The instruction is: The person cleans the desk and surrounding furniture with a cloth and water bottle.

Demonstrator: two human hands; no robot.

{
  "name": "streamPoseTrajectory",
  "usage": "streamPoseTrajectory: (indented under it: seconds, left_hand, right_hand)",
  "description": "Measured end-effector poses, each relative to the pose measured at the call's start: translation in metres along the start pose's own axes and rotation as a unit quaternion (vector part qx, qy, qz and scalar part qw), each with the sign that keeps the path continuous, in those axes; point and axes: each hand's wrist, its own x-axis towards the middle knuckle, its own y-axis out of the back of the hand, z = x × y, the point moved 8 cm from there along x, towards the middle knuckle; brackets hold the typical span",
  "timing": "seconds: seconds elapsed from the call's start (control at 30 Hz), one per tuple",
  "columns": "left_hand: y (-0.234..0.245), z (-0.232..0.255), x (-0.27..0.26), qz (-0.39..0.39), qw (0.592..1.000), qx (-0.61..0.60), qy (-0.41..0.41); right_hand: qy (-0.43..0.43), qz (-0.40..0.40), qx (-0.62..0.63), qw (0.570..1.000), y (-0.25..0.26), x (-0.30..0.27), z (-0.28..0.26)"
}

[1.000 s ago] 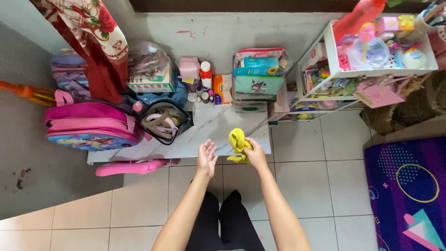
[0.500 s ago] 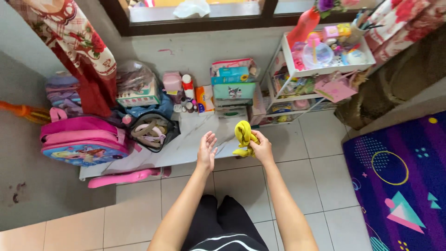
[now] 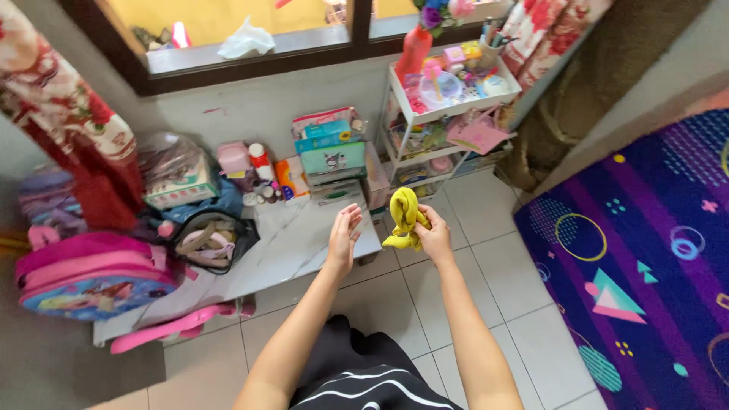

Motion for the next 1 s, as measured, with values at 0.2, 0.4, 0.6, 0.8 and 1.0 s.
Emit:
streamPoseTrajectory:
  seconds: [0.2, 0.4, 0.6, 0.8, 1.0]
  left_hand:
    - [-0.060, 0.005, 0.000, -0.075, 0.996, 0.047, 0.017]
    - [-0.109, 0.008, 0.010, -0.151, 0.982, 0.101, 0.042]
    - [-0.157, 0.010, 0.015, -0.251, 0.955, 0.149, 0.052]
    - [-0.195, -0.006, 0.024, -0.340, 0.925, 0.157, 0.068]
    - [-0.227, -0.019, 0.011, -0.399, 0.899, 0.155, 0.091]
  right_hand:
    - [-0.011, 0.061, 0.014, 0.998, 0.045, -0.016, -0.015]
    - [-0.004, 0.138, 0.020, 0.990, 0.086, -0.029, -0.023]
    - [-0.044, 0.227, 0.050, 0.972, 0.119, -0.048, -0.025]
    - [-0.038, 0.320, 0.049, 0.945, 0.142, -0.076, -0.023]
    - [-0.032, 0.401, 0.034, 0.915, 0.161, -0.118, -0.024]
